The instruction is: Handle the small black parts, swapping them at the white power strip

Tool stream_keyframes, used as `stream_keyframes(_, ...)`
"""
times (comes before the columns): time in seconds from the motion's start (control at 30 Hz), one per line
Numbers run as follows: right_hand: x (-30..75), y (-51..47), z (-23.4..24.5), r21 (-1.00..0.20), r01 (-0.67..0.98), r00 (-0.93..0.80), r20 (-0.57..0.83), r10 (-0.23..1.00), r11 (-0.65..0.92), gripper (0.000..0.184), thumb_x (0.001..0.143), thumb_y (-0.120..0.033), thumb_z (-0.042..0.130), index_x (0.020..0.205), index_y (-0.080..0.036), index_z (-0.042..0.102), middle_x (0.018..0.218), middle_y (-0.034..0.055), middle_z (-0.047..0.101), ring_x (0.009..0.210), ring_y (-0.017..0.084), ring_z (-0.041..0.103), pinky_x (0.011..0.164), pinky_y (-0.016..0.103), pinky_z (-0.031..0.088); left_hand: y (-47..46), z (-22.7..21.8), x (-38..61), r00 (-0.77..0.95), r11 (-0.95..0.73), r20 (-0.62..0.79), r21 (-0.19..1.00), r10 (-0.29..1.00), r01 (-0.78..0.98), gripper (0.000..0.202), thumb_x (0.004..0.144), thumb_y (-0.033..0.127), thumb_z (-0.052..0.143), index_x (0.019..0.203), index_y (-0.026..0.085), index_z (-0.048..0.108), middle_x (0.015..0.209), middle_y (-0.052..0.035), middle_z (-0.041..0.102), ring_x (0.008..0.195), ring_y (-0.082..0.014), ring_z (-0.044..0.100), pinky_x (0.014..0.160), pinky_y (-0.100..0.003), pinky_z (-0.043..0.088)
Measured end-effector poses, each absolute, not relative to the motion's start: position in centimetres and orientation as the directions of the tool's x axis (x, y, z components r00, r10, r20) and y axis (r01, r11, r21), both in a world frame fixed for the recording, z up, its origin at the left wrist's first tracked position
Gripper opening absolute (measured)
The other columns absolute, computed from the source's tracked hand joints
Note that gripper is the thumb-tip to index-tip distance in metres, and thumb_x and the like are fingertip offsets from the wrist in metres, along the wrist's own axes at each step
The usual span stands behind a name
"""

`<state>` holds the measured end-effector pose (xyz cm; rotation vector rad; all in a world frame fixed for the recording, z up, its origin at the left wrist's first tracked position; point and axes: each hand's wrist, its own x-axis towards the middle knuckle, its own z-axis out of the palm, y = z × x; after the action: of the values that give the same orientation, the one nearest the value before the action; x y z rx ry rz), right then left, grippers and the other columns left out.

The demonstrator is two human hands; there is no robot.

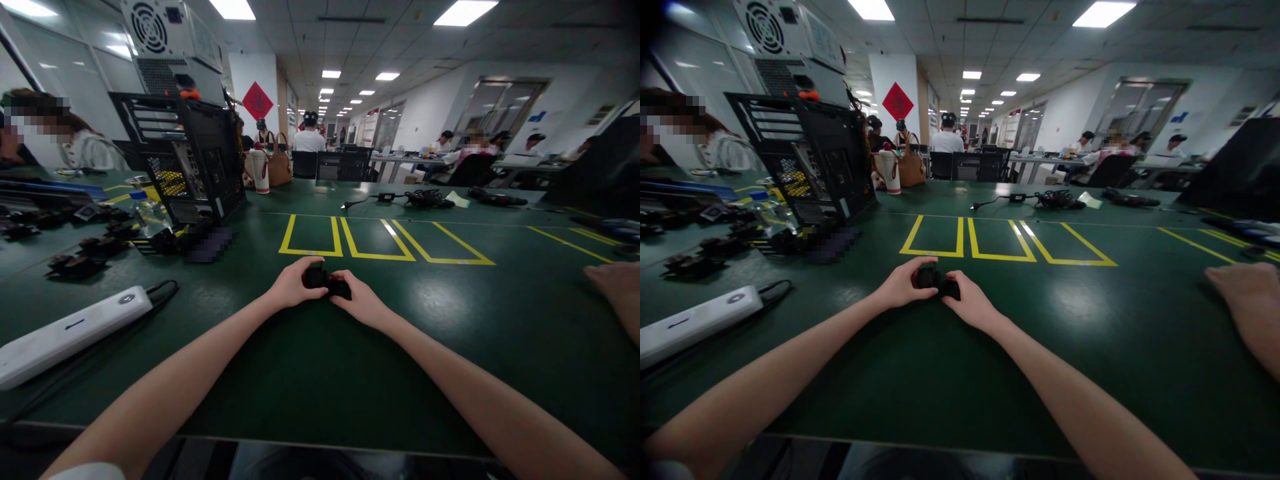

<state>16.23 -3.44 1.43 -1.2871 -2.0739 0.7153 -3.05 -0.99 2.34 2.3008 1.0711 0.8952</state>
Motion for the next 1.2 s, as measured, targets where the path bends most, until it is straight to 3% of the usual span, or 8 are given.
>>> stream_keyframes(0.17,16.8,-2.8,1.0,-0.702,0.608,-0.327,0.205,0.923,0.371,0.041,0.071,-0.025,0.057,0.11,-0.02,0.045,0.111,0.0067,0.053,0.105,0.021,0.05,0.09,0.042,0.038,0.3,1.9,-1.7,0.546,-0.55,0.274,0.708,0.792,0.443,0.05,0.074,0.031,0.054,0.121,0.023,0.037,0.117,-0.0052,0.049,0.108,-0.0199,0.047,0.093,-0.038,0.038)
stream_keyframes(0.3,17.6,-2.2,0.8,-0.688,0.637,-0.291,0.203,0.935,0.348,0.043,0.07,-0.025,0.059,0.11,-0.02,0.045,0.11,0.0065,0.053,0.105,0.021,0.05,0.089,0.042,0.038,1.1,1.6,0.1,0.567,-0.535,0.233,0.715,0.79,0.451,0.052,0.077,0.034,0.05,0.124,0.023,0.033,0.119,-0.0068,0.047,0.109,-0.0209,0.046,0.093,-0.039,0.038)
stream_keyframes(0.5,19.9,-0.5,0.9,-0.663,0.685,-0.248,0.18,0.952,0.303,0.043,0.067,-0.021,0.062,0.108,-0.018,0.047,0.106,0.0084,0.056,0.101,0.022,0.053,0.088,0.041,0.038,2.8,0.2,3.2,0.371,-0.378,0.2,0.775,0.907,0.506,0.072,0.063,0.052,0.061,0.117,0.012,0.035,0.114,-0.0153,0.046,0.101,-0.0246,0.05,0.084,-0.039,0.043)
stream_keyframes(0.77,22.2,-0.2,1.1,-0.7,0.651,-0.253,0.165,0.953,0.294,0.044,0.066,-0.02,0.062,0.108,-0.018,0.048,0.11,0.0074,0.055,0.104,0.021,0.052,0.092,0.043,0.036,2.5,0.1,5.4,0.286,-0.289,0.149,0.786,0.947,0.547,0.072,0.064,0.058,0.056,0.119,0.015,0.036,0.116,-0.0147,0.048,0.112,-0.0294,0.041,0.088,-0.041,0.038)
stream_keyframes(0.87,22.3,-0.6,1.2,-0.714,0.637,-0.245,0.17,0.954,0.291,0.041,0.068,-0.02,0.061,0.107,-0.019,0.049,0.109,0.0069,0.055,0.105,0.021,0.051,0.093,0.044,0.035,2.7,0.5,5.0,0.366,-0.32,0.129,0.787,0.922,0.528,0.08,0.061,0.055,0.06,0.125,0.016,0.031,0.123,-0.0153,0.044,0.117,-0.0312,0.036,0.093,-0.044,0.034)
stream_keyframes(1.03,22.2,-0.7,1.3,-0.711,0.634,-0.253,0.181,0.95,0.304,0.042,0.067,-0.019,0.062,0.107,-0.02,0.049,0.109,0.0065,0.056,0.104,0.022,0.052,0.092,0.044,0.036,4.4,1.4,4.0,0.574,-0.382,0.05,0.793,0.818,0.475,0.09,0.055,0.042,0.07,0.129,0.015,0.025,0.128,-0.0142,0.04,0.116,-0.0287,0.039,0.096,-0.041,0.033)
stream_keyframes(1.2,22.0,-0.9,1.4,-0.671,0.678,-0.234,0.188,0.954,0.299,0.038,0.07,-0.021,0.059,0.106,-0.018,0.048,0.106,0.007,0.056,0.099,0.021,0.053,0.088,0.043,0.039,4.4,1.8,4.6,0.596,-0.468,0.108,0.735,0.795,0.491,0.086,0.058,0.048,0.066,0.129,0.019,0.027,0.126,-0.0115,0.043,0.119,-0.0322,0.034,0.096,-0.048,0.029)
